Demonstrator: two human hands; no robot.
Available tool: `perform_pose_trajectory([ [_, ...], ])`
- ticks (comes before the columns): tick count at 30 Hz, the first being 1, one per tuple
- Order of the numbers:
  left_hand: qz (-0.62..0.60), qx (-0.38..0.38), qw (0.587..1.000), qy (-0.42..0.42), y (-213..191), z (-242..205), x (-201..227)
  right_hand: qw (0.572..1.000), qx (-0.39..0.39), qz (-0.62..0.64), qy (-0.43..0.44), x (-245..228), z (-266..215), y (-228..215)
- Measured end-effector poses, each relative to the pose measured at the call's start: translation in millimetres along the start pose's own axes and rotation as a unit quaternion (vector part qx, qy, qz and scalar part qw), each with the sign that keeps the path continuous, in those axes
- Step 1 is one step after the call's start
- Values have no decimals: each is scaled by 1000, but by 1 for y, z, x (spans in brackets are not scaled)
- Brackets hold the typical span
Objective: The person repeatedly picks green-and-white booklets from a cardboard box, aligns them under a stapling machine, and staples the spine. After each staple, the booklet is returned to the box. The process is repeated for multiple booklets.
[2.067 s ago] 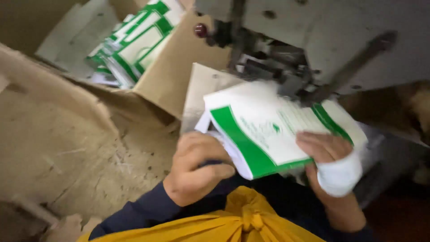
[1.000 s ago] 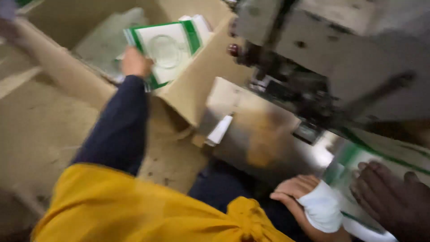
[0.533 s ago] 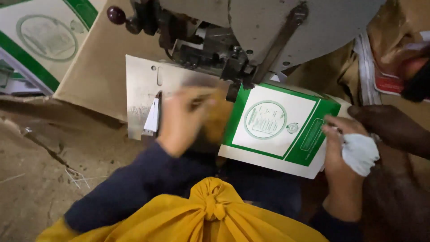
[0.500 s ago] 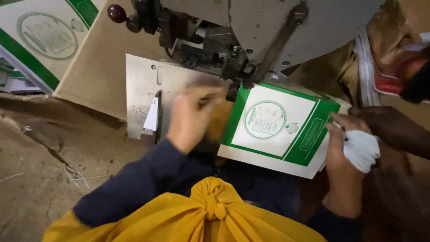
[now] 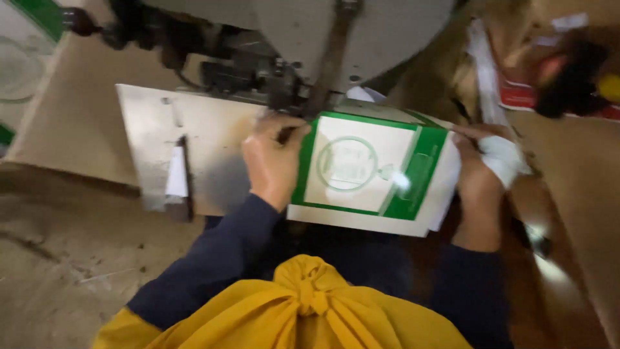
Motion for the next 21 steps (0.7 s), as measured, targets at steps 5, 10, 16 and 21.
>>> perform_pose_trajectory([
  [5,23,28,999,4,-22,4,-1,989,-34,108,-96,32,13,20],
  [10,1,-40,991,-124,-67,19,-23,988,-47,71,-129,-65,-15,60],
  [16,241,-1,970,25,-134,56,-45,990,-52,41,-128,-156,-39,112],
  [21,271,-86,958,27,-136,72,-35,984,-45,21,-169,-170,-42,114],
])
Point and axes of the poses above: each hand's wrist, its own z-axis towards the middle knuckle, its own y-axis out of the palm, x = y × z, the point moved 10 cm from there along z, towards the middle knuckle
